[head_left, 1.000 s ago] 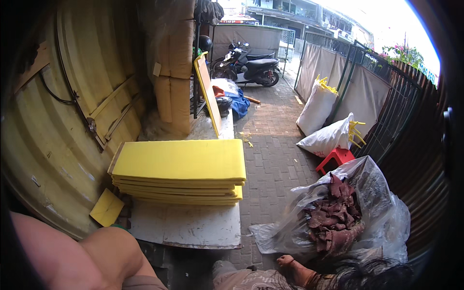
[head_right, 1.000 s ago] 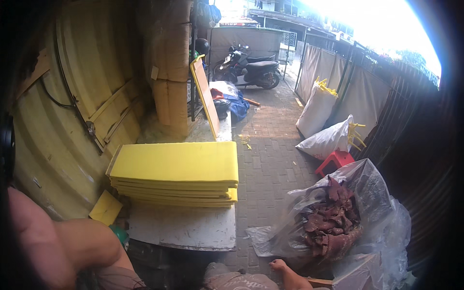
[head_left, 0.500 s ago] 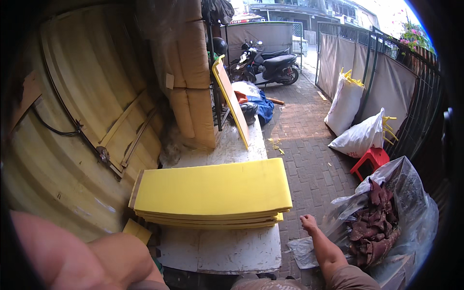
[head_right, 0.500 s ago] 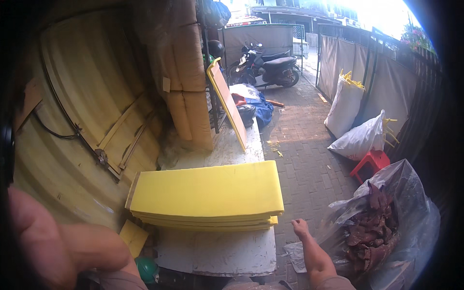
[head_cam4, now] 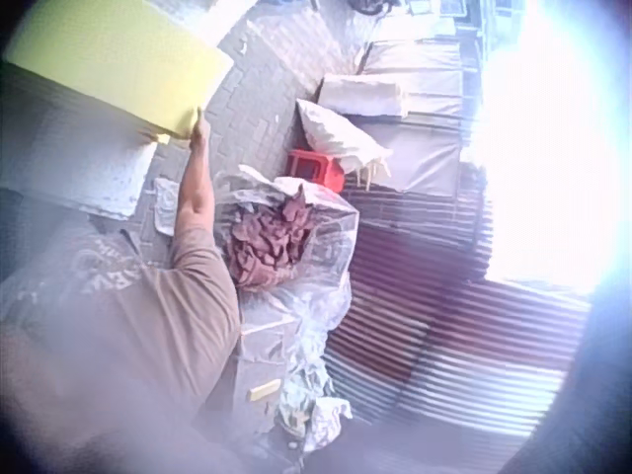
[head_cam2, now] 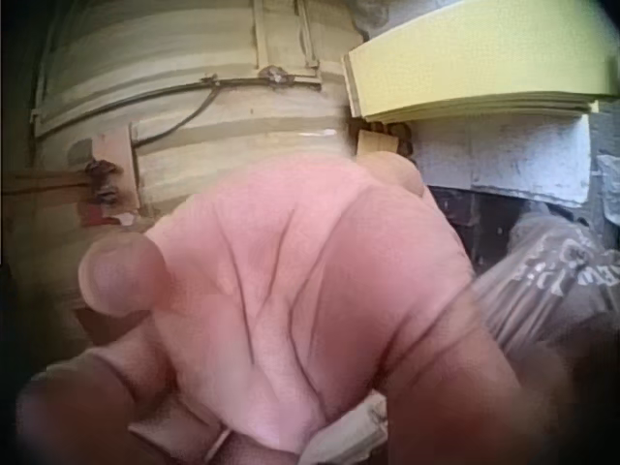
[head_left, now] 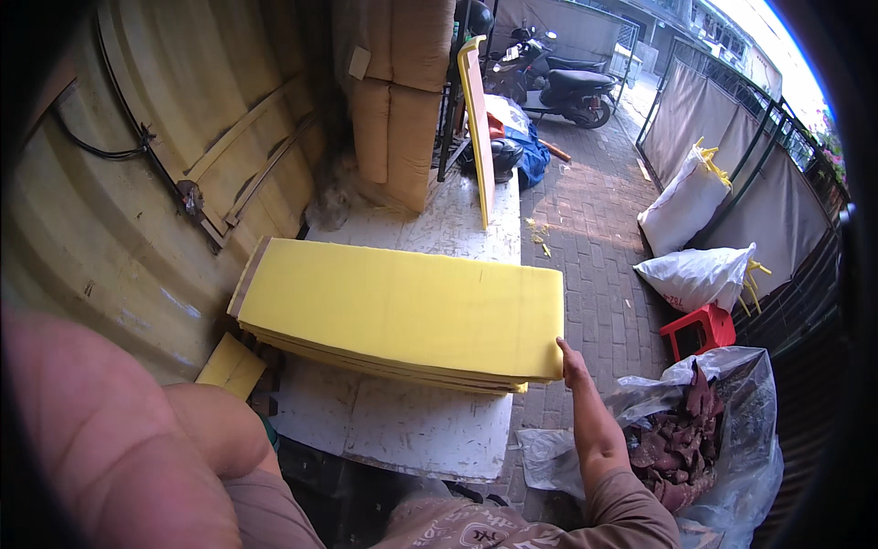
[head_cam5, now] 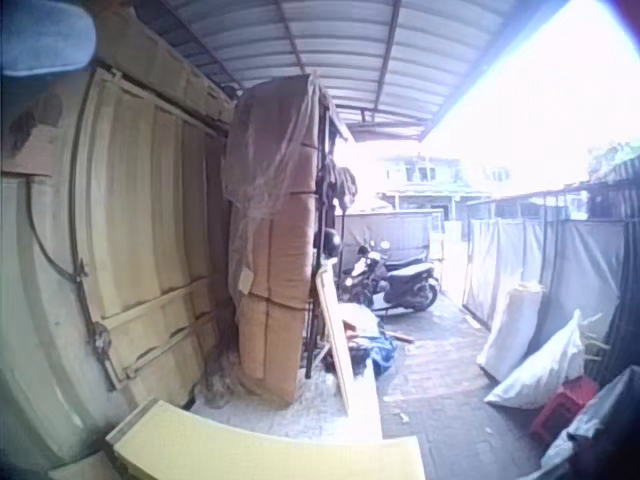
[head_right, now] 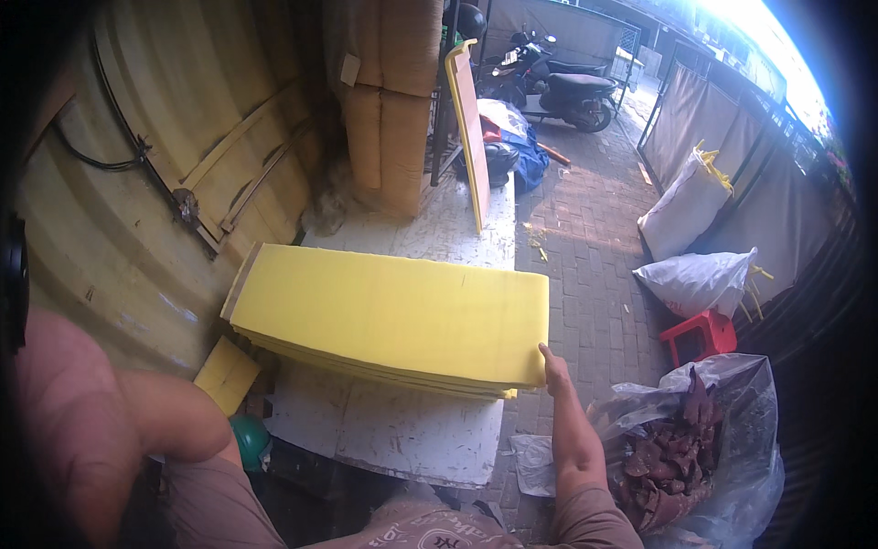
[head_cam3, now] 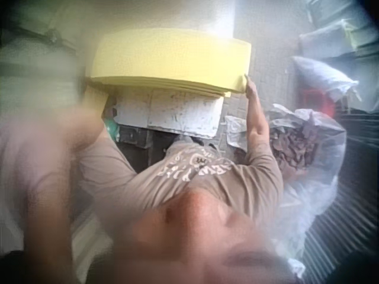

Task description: The person trims the edges of a rectangular foam board using a utility knife, then flips the board and repeats the trimming on the other side. The person stacks the trimmed board with other similar boards nearby.

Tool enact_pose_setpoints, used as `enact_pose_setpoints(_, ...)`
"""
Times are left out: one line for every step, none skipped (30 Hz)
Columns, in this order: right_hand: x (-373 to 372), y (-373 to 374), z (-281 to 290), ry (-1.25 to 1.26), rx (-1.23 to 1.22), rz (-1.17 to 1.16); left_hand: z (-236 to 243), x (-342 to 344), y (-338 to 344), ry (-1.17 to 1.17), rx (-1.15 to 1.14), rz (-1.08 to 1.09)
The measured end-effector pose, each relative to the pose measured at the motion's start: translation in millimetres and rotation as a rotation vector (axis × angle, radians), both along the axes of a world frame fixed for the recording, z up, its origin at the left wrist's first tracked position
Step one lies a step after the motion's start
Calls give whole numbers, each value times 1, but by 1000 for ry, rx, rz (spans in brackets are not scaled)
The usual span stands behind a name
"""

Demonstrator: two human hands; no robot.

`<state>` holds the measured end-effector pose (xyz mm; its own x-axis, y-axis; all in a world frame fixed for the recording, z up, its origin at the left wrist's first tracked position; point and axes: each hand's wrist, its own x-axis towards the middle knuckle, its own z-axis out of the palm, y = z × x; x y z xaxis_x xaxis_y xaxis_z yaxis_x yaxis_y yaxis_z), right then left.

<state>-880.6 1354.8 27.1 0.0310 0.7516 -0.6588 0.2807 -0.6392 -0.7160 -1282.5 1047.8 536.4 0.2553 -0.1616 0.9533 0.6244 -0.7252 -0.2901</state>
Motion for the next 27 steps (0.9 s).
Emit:
enact_pose_setpoints(-2, 1, 0, 98, 57, -32, -11, -6, 6, -54, -7, 18)
enact_pose_setpoints(-2, 1, 1, 196, 115, -69, -25, -16, 13, -144, -26, 43)
enact_pose_setpoints(15, -1, -1, 267, 171, -125, -62, -28, 34, -312, -108, 84)
enact_pose_setpoints(30, -3, 8, 279, 186, -61, -103, -36, 54, -489, -236, 141)
enact_pose_setpoints(29, -7, 28, 317, 202, 11, -148, -45, 68, -663, -425, 240)
enact_pose_setpoints(36, -14, 51, 336, 229, 69, -205, -55, 71, -821, -642, 367)
enact_pose_setpoints(17, -30, 73, 179, 325, -63, -261, -66, 72, -1046, -776, 465)
enact_pose_setpoints(-1, -42, 98, 209, 345, -33, -316, -82, 68, -1278, -833, 584)
enact_pose_setpoints(-7, -54, 114, 171, 393, -12, -359, -93, 62, -1469, -931, 461)
enact_pose_setpoints(-28, -75, 153, 47, 391, 13, -404, -107, 52, -1666, -1009, 362)
enact_pose_setpoints(-22, -84, 163, 99, 426, -13, -423, -89, 63, -1942, -1083, 123)
enact_pose_setpoints(-20, -95, 178, 58, 436, -55, -431, -76, 69, -2202, -1141, -105)
enact_pose_setpoints(-9, -97, 156, 43, 485, -76, -460, -76, 72, -2090, -1133, -559)
enact_pose_setpoints(1, -100, 140, 15, 587, -93, -481, -78, 85, -1935, -1087, -995)
enact_pose_setpoints(3, -109, 143, -8, 611, -109, -483, -72, 99, -1932, -1008, -984)
enact_pose_setpoints(6, -120, 147, -29, 634, -122, -482, -71, 104, -1944, -1023, -979)
enact_pose_setpoints(12, -131, 154, -4, 597, -133, -485, -73, 103, -1957, -1034, -969)
enact_pose_setpoints(16, -142, 167, 26, 568, -146, -485, -75, 104, -1962, -1044, -962)
enact_pose_setpoints(22, -153, 174, 51, 536, -159, -479, -69, 97, -1861, -1073, -1080)
enact_pose_setpoints(31, -164, 179, 103, 536, -191, -472, -62, 92, -1805, -1092, -1139)
enact_pose_setpoints(41, -182, 184, 155, 535, -219, -466, -59, 85, -1745, -1103, -1178)
enact_pose_setpoints(54, -196, 186, 203, 539, -243, -459, -52, 82, -1686, -1106, -1224)
enact_pose_setpoints(68, -215, 180, 262, 536, -267, -451, -45, 80, -1598, -1143, -1232)
enact_pose_setpoints(84, -238, 171, 330, 528, -305, -434, -29, 77, -1507, -1176, -1245)
enact_pose_setpoints(100, -264, 161, 398, 522, -344, -416, -13, 75, -1413, -1205, -1258)
enact_pose_setpoints(113, -291, 149, 469, 517, -383, -398, 2, 74, -1369, -1242, -1290)
enact_pose_setpoints(125, -319, 135, 411, 555, -396, -379, 21, 75, -1322, -1281, -1327)
